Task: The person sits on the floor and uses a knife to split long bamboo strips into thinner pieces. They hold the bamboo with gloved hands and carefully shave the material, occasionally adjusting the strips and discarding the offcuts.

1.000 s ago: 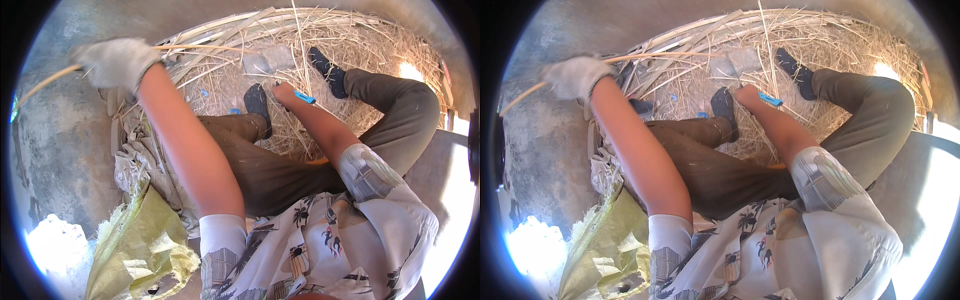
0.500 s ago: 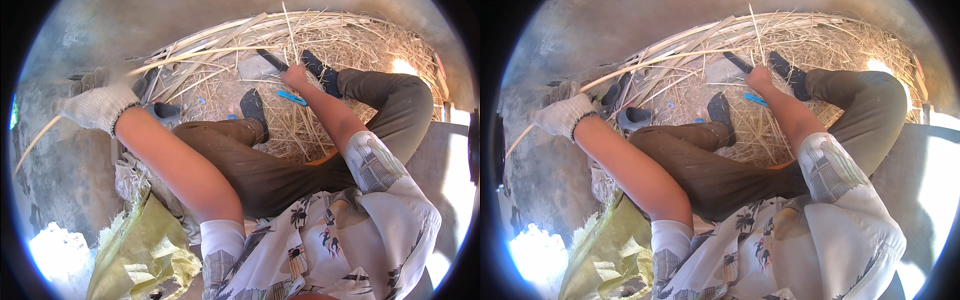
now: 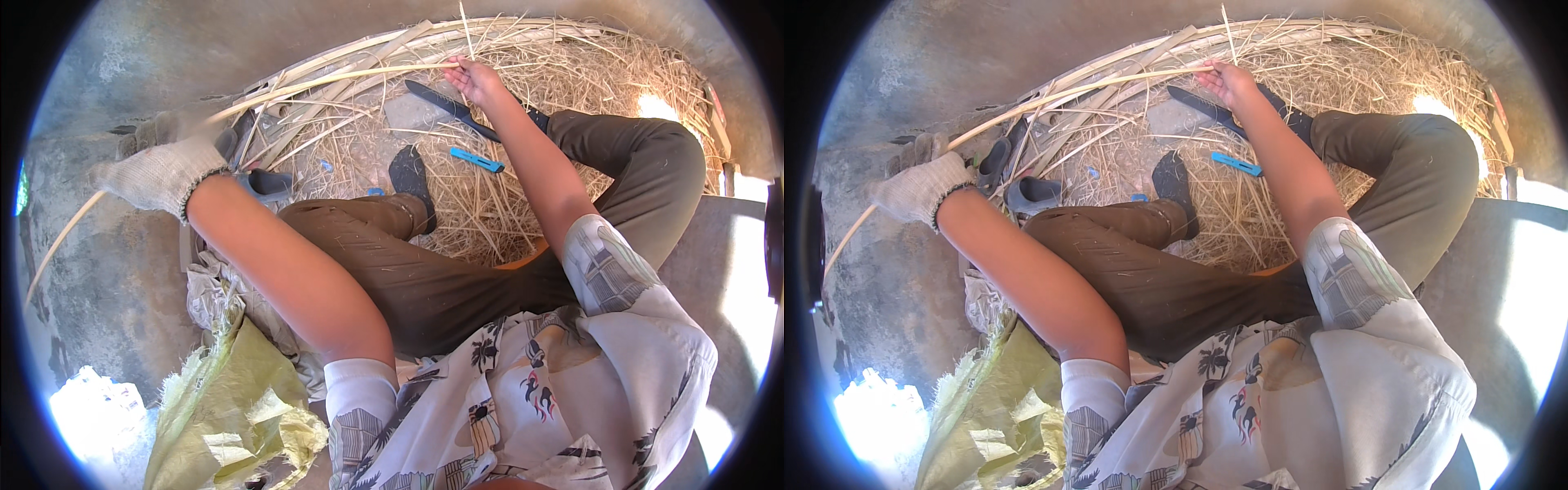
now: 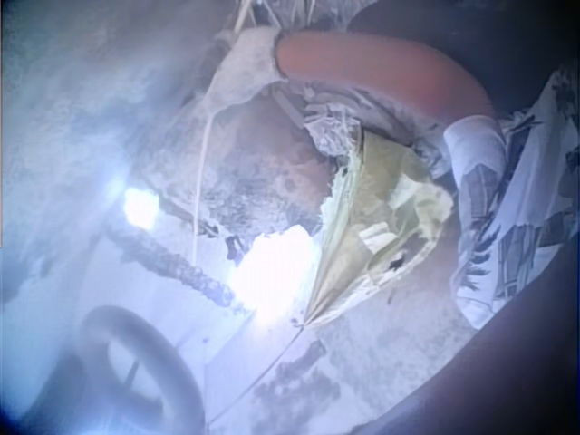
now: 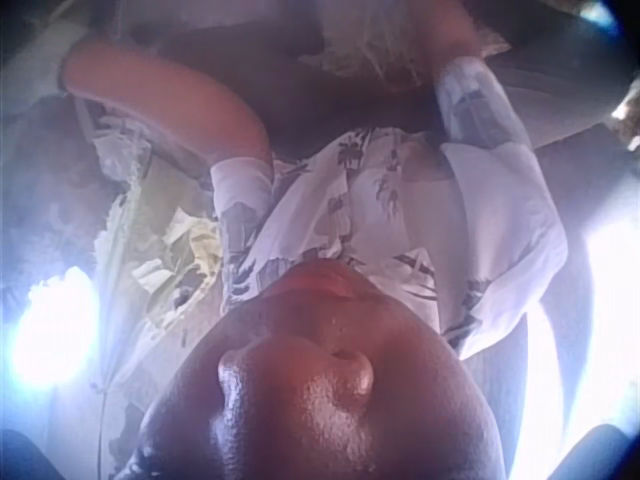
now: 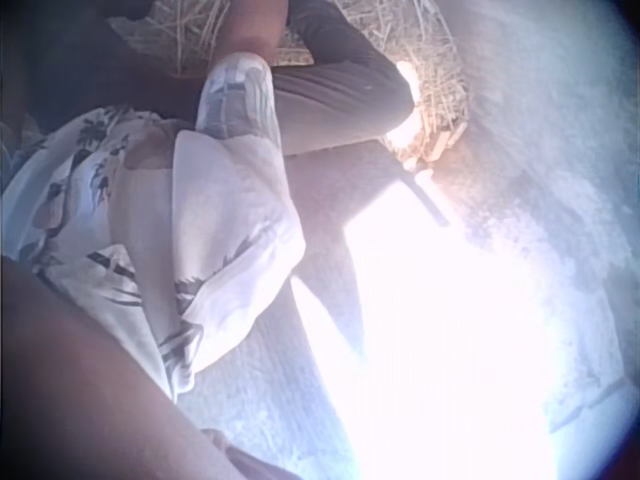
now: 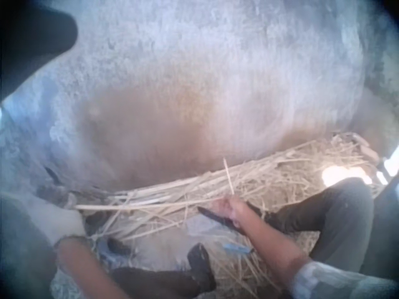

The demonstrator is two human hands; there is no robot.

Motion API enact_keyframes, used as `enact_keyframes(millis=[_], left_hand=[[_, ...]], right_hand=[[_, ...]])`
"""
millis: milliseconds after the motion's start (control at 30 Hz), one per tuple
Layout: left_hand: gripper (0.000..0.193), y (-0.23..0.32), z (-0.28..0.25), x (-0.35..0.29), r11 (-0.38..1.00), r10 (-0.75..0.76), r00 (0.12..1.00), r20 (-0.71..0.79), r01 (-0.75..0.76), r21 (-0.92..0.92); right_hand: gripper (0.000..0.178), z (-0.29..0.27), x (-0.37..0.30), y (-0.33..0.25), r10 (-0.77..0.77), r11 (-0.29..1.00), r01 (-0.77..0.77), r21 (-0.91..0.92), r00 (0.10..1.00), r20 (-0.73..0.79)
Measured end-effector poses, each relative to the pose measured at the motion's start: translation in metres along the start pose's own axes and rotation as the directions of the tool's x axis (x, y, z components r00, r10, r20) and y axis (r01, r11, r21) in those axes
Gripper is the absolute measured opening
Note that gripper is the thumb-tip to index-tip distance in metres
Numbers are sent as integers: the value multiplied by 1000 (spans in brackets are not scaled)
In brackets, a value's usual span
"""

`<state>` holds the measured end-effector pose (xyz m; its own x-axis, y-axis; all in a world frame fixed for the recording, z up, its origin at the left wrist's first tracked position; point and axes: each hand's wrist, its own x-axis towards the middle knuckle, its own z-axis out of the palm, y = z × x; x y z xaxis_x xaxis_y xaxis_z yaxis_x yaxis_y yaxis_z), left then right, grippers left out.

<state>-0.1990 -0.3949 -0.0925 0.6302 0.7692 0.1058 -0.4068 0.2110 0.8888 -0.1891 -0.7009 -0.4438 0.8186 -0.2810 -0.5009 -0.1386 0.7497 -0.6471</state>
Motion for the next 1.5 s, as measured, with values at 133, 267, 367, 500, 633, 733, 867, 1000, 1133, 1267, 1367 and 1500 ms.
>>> enact_keyframes(millis=[133,267,367,500,633,733,867,1000,1133,1267,1367,1500], left_hand=[[54,1,1,3,1000,5,996,-90,-7,-20],[50,-9,-5,30,990,59,994,-92,-70,-124],[49,-6,-5,26,988,53,995,-87,-65,-139],[53,-1,-5,15,988,-4,998,-65,-6,-154],[68,7,-7,3,987,-40,999,-35,34,-160],[59,6,-9,9,992,5,998,-64,-13,-126],[45,9,-8,17,989,59,997,-44,-65,-131],[47,8,-14,26,991,101,995,-2,-101,-86],[47,4,-15,17,995,100,994,48,-100,-4],[48,9,-3,1,997,75,997,17,-75,-9],[49,5,-6,11,996,64,994,87,-58,-66],[50,13,-16,26,996,65,995,74,-60,-61]], right_hand=[[22,8,-3,-5,-21,994,15,106,998,56],[18,11,-5,-12,-36,945,32,325,999,5],[17,7,-8,-14,-83,952,69,298,996,33],[18,11,-18,-21,-232,971,232,54,973,-12],[17,5,-25,-19,-685,369,614,-698,687,243],[18,6,-37,-18,-636,-129,378,-917,677,369],[32,-49,-1,-24,-563,-121,190,-974,795,225],[45,-59,12,-27,-370,212,197,-957,923,108],[51,-10,-25,-42,183,719,-73,-692,979,86],[32,-2,-25,-36,242,847,-133,-515,958,151],[29,-7,-22,-36,200,956,-167,-243,973,115],[27,0,-26,-30,17,913,77,-402,974,225]])
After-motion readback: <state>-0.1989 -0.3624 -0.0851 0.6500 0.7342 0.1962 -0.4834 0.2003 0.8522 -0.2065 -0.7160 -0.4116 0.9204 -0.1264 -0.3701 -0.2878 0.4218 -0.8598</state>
